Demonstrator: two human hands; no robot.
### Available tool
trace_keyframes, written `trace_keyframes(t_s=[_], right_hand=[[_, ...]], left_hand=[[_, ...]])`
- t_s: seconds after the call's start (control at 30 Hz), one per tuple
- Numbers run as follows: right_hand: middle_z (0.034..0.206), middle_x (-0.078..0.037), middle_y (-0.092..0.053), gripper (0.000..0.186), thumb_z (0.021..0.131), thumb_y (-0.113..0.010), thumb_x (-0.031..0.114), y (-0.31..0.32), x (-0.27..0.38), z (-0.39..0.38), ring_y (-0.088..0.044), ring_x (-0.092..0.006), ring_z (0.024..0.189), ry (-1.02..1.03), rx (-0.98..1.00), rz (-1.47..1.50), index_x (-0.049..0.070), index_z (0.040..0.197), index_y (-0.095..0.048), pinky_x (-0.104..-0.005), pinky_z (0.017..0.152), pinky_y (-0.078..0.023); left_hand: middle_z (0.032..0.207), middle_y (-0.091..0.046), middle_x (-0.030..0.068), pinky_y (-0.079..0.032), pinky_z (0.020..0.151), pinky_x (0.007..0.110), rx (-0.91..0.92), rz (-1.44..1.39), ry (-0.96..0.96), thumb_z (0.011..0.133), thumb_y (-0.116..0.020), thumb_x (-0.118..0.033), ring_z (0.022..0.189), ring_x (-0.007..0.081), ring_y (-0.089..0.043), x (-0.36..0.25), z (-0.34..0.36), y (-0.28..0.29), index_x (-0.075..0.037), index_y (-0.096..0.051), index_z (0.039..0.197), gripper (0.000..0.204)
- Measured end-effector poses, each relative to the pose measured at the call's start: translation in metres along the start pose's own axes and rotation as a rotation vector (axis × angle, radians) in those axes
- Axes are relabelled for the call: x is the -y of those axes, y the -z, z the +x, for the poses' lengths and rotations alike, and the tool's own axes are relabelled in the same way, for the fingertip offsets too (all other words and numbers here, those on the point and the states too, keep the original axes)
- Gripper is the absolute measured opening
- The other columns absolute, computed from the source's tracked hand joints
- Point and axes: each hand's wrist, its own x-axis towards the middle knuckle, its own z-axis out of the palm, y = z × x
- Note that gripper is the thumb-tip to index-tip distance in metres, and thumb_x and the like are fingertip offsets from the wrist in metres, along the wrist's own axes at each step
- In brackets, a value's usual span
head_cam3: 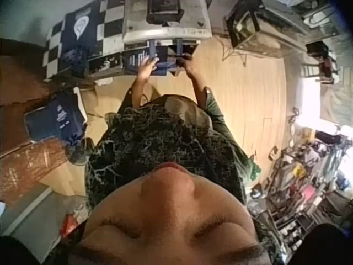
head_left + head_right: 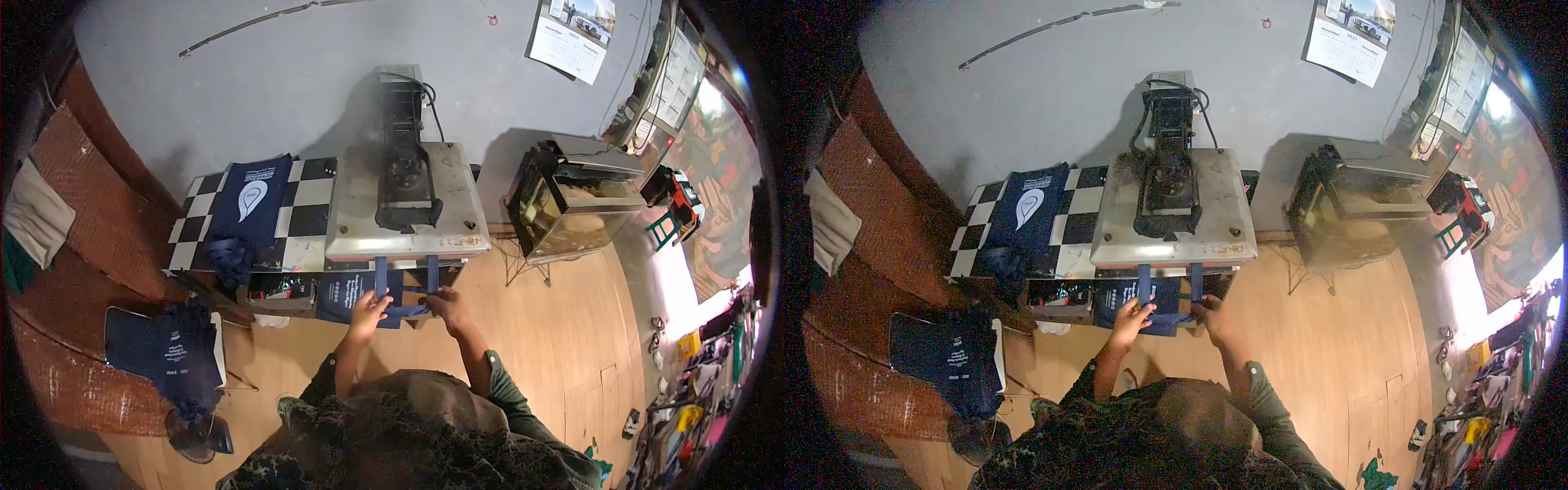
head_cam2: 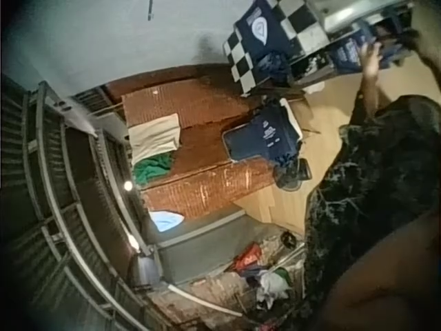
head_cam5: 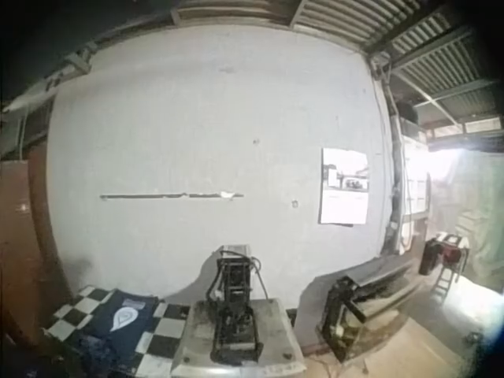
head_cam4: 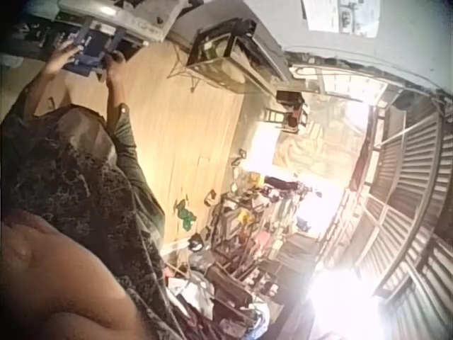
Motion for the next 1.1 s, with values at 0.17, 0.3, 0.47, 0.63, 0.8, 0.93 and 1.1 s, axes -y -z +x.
trace_keyframes(t_s=[0.17,0.3,0.47,0.63,0.8,0.93,1.1], right_hand=[[0.094,-0.009,-0.065,0.020,0.089,-0.063,0.005,-0.005,-0.005,-0.009,-0.065,-0.0206,0.081,-0.011,-0.059,0.000,0.004,0.107,-0.057,-0.0319,0.071,-0.053],[0.103,-0.011,-0.064,0.021,0.092,-0.060,0.008,-0.008,0.002,-0.018,-0.065,-0.0233,0.092,-0.081,-0.007,0.061,0.007,0.112,-0.052,-0.0368,0.078,-0.055],[0.101,-0.005,-0.059,0.014,0.098,-0.054,0.014,-0.013,0.013,-0.018,-0.061,-0.0199,0.089,-0.129,-0.012,0.365,0.013,0.111,-0.048,-0.0406,0.082,-0.053],[0.094,-0.006,-0.062,0.019,0.097,-0.058,0.013,-0.026,0.020,-0.017,-0.061,-0.0171,0.068,-0.008,-0.074,0.329,0.015,0.111,-0.045,-0.0359,0.055,-0.056],[0.097,-0.002,-0.057,0.014,0.097,-0.056,0.010,-0.027,0.021,-0.016,-0.058,-0.0142,0.073,-0.026,-0.084,0.235,0.014,0.107,-0.047,-0.0289,0.056,-0.048],[0.091,-0.004,-0.058,0.024,0.095,-0.058,0.009,-0.027,0.014,-0.013,-0.058,-0.0148,0.062,0.012,-0.035,0.195,0.015,0.112,-0.042,-0.0373,0.049,-0.056],[0.094,-0.006,-0.057,0.029,0.092,-0.059,0.001,-0.022,0.013,-0.018,-0.059,-0.0154,0.065,0.038,-0.012,0.159,0.015,0.112,-0.042,-0.0370,0.051,-0.056]], left_hand=[[0.101,-0.059,-0.0084,-0.046,0.069,0.024,-0.085,-0.007,-0.027,0.094,-0.068,-0.025,0.088,0.0043,-0.055,0.015,0.002,-0.009,-0.016,-0.062,0.120,0.028],[0.100,-0.057,-0.0071,-0.046,0.072,0.028,-0.093,-0.154,0.068,0.092,-0.068,-0.031,0.092,0.0053,-0.053,0.011,0.000,-0.014,-0.018,-0.059,0.117,0.030],[0.082,-0.045,-0.0074,-0.041,0.067,0.028,-0.081,-0.296,0.162,0.089,-0.070,-0.043,0.072,0.0059,-0.044,-0.007,-0.008,-0.018,-0.022,-0.055,0.109,0.033],[0.077,-0.042,-0.0078,-0.035,0.055,0.022,-0.185,-0.120,0.132,0.087,-0.070,-0.048,0.064,0.0035,-0.040,-0.018,-0.020,-0.028,-0.021,-0.054,0.100,0.034],[0.072,-0.046,-0.0096,-0.030,0.047,0.019,-0.205,-0.158,0.119,0.090,-0.068,-0.046,0.058,0.0015,-0.041,-0.025,-0.035,-0.034,-0.021,-0.059,0.096,0.027],[0.071,-0.048,-0.0099,-0.029,0.044,0.019,-0.245,-0.171,0.134,0.092,-0.067,-0.040,0.055,0.0009,-0.042,-0.015,-0.029,-0.035,-0.020,-0.060,0.095,0.021],[0.079,-0.056,-0.0055,-0.033,0.046,0.021,-0.277,-0.028,0.009,0.094,-0.062,-0.022,0.058,0.0035,-0.046,0.015,-0.017,-0.027,-0.015,-0.063,0.110,0.018]])
